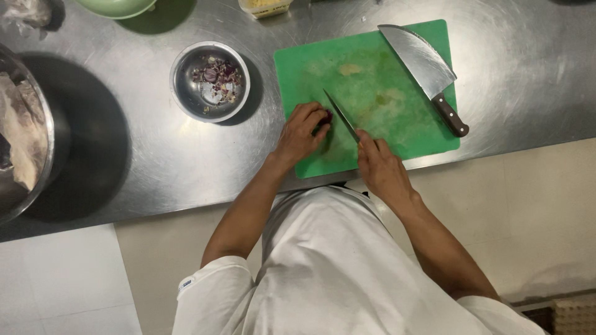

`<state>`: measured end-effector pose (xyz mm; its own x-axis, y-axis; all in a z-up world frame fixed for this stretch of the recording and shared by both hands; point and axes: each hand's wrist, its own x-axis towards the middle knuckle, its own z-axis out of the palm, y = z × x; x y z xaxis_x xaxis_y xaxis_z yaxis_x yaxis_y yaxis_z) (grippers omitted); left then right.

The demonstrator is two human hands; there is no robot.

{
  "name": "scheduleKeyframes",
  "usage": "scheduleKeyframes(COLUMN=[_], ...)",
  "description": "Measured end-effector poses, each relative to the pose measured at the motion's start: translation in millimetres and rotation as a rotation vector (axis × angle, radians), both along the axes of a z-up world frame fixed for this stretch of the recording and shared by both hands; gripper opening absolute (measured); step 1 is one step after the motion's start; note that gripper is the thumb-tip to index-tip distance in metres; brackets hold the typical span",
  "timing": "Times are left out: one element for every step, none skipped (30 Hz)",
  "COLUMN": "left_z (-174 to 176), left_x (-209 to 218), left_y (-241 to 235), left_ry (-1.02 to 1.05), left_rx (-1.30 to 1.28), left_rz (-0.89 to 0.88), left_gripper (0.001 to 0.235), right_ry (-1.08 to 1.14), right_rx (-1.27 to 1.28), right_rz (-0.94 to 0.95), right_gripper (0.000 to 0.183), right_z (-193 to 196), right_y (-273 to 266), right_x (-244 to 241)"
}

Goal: The person retrieves a bowl of chopped shallots from a refrigerator, then finely chops shallots and an onion on a green cutting board using a knife. The chopped pieces are transferred into a metal bowl.

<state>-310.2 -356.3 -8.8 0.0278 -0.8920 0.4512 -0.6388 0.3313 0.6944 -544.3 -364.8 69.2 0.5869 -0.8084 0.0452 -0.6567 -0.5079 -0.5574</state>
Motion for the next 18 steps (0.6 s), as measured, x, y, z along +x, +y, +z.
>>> scheduleKeyframes(left_z=[1,0,-1,-2,-4,-6,-8,-10,-11,-12,-14,-15,-16,-17,-18,-18,-18,-17], left_x=[-1,-2,-2,-2,-1,-1,-1,-1,-1,-1,-1,-2,-1,-1,0,1,1,2], left_y=[-1,-3,-6,-9,-11,-12,-13,-14,-14,-13,-13,-13,-13,-13,-9,-4,-5,-7], left_ry=[-0.001,-0.001,-0.003,-0.003,-0.004,-0.004,0.002,0.009,0.015,0.028,0.043,0.059,0.053,0.046,0.041,0.051,0.060,0.069], left_rx=[0.000,0.001,-0.001,0.000,0.002,0.005,0.003,0.002,0.000,-0.006,-0.015,-0.023,-0.022,-0.021,-0.013,-0.006,-0.007,-0.009], left_rz=[-0.012,-0.024,-0.036,-0.041,-0.042,-0.044,-0.042,-0.040,-0.037,-0.032,-0.032,-0.032,-0.035,-0.037,-0.034,-0.025,-0.023,-0.020], left_gripper=[0.027,0.026,0.025,0.025,0.024,0.024,0.025,0.025,0.025,0.025,0.025,0.025,0.026,0.026,0.026,0.027,0.028,0.030], right_ry=[0.015,0.030,0.044,0.063,0.082,0.101,0.121,0.142,0.161,0.130,0.101,0.072,0.058,0.044,0.030,0.050,0.071,0.092], right_rx=[-0.006,-0.011,-0.018,-0.017,-0.014,-0.011,-0.028,-0.044,-0.060,-0.096,-0.132,-0.169,-0.165,-0.161,-0.150,-0.136,-0.131,-0.125], right_rz=[0.008,0.016,0.024,0.030,0.039,0.048,0.051,0.055,0.059,0.067,0.069,0.071,0.069,0.068,0.072,0.081,0.084,0.087], right_gripper=[0.049,0.051,0.052,0.053,0.053,0.054,0.055,0.057,0.059,0.060,0.061,0.062,0.061,0.059,0.058,0.058,0.058,0.058], right_z=[4,7,8,8,7,3,-2,-9,-17,-26,-35,-40,-40,-37,-33,-28,-23,-20], right_y=[3,8,11,13,16,17,17,17,17,14,10,7,7,5,6,10,13,14], right_x=[-2,-5,-7,-8,-9,-10,-10,-7,-4,2,10,13,10,6,2,-2,-7,-9])
